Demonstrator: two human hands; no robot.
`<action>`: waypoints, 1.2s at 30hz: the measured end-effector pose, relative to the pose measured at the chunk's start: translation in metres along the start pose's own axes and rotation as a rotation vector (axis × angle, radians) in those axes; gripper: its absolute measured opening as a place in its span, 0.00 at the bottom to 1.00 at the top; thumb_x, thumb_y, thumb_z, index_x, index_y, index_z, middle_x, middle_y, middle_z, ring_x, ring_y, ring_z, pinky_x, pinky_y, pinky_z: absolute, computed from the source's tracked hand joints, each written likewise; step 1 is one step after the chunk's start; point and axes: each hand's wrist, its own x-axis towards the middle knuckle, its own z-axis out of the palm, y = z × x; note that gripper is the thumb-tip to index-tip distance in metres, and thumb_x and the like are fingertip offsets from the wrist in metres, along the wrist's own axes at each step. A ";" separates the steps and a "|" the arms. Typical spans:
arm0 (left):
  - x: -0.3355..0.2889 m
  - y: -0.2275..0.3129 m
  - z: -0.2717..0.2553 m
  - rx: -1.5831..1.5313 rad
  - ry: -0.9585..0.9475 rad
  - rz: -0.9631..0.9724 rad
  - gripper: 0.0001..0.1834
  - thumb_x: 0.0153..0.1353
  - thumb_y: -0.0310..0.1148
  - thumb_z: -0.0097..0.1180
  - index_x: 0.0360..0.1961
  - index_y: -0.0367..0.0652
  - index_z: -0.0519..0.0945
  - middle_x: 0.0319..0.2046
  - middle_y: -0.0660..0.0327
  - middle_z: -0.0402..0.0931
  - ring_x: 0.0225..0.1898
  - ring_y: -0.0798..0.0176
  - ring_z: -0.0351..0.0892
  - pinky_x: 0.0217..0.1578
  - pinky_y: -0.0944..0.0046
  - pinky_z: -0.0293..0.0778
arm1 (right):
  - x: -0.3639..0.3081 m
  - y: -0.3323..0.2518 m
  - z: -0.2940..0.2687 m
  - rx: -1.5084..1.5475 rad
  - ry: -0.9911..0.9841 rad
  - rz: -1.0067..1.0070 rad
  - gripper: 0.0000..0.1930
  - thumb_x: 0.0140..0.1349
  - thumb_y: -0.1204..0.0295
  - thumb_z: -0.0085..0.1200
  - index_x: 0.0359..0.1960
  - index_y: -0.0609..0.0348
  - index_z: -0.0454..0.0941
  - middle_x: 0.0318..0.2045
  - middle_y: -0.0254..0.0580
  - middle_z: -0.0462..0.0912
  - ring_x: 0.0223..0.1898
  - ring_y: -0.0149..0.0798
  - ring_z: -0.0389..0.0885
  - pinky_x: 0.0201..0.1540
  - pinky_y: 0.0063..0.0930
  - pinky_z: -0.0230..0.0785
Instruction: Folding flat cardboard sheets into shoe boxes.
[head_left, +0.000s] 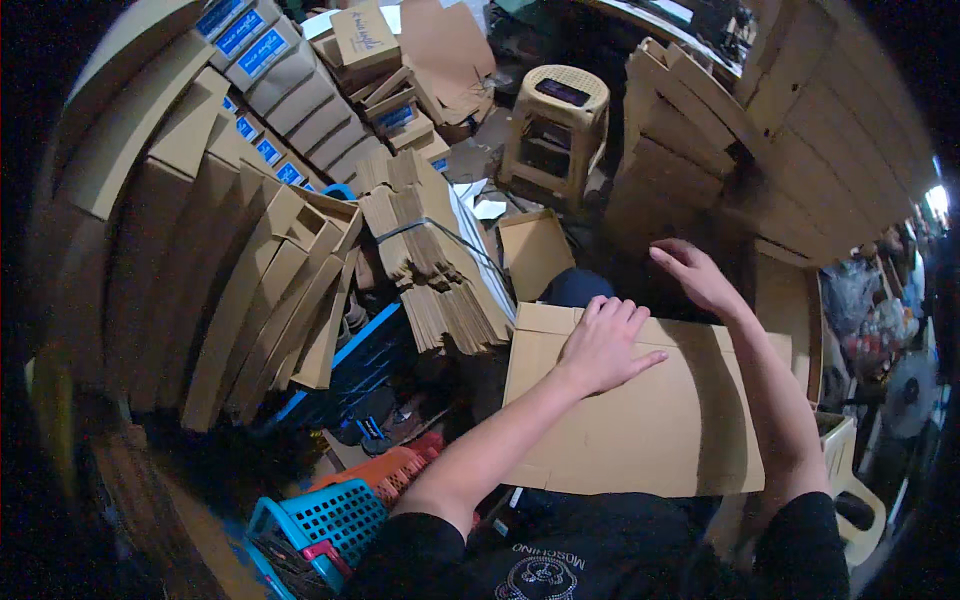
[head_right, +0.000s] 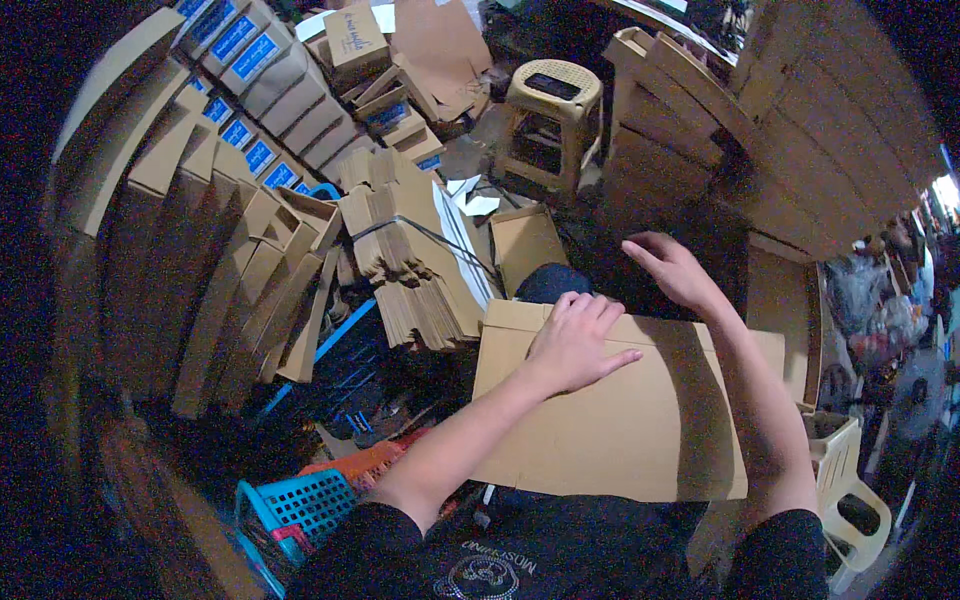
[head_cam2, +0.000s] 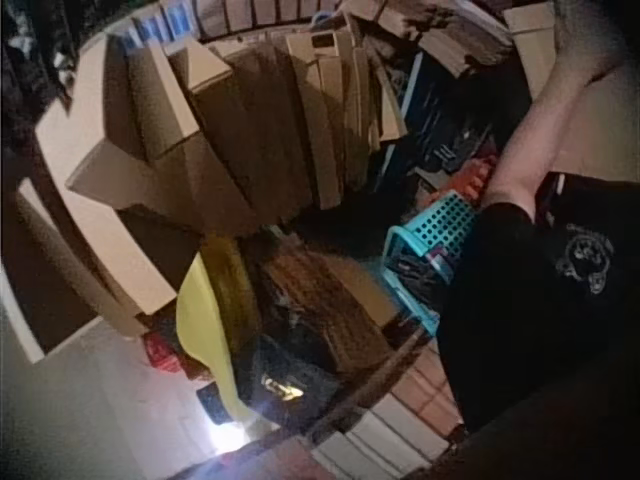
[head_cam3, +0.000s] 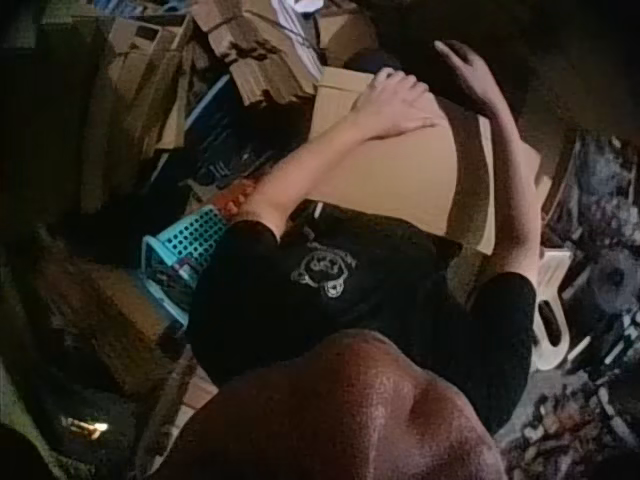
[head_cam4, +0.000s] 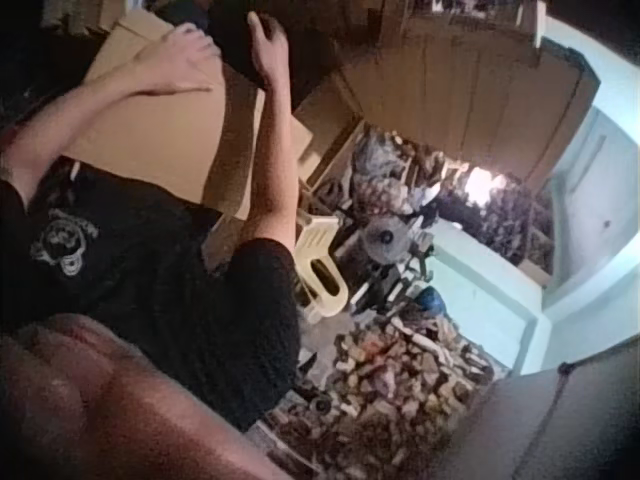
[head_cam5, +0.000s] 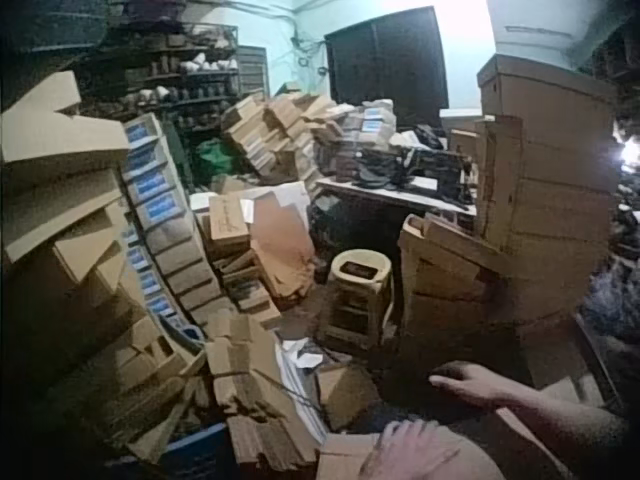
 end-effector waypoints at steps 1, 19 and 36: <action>0.001 0.000 0.001 0.005 0.003 -0.008 0.39 0.66 0.67 0.60 0.58 0.39 0.81 0.54 0.50 0.80 0.58 0.49 0.77 0.66 0.49 0.65 | -0.020 -0.003 -0.008 0.006 0.008 0.013 0.30 0.77 0.47 0.57 0.64 0.64 0.81 0.65 0.53 0.82 0.63 0.47 0.83 0.67 0.38 0.71; 0.004 0.007 -0.012 0.047 0.080 0.096 0.32 0.58 0.51 0.76 0.55 0.37 0.83 0.51 0.50 0.78 0.55 0.44 0.75 0.59 0.47 0.72 | -0.258 0.019 -0.073 -0.512 0.719 -0.088 0.19 0.66 0.61 0.70 0.51 0.61 0.85 0.54 0.49 0.85 0.62 0.53 0.80 0.66 0.46 0.73; 0.025 0.030 -0.060 -0.178 -0.055 -0.060 0.33 0.47 0.42 0.85 0.47 0.36 0.81 0.47 0.54 0.77 0.52 0.49 0.77 0.54 0.52 0.75 | -0.250 0.042 -0.082 -0.583 0.702 -0.063 0.47 0.62 0.48 0.72 0.79 0.46 0.65 0.73 0.50 0.73 0.75 0.55 0.68 0.77 0.53 0.61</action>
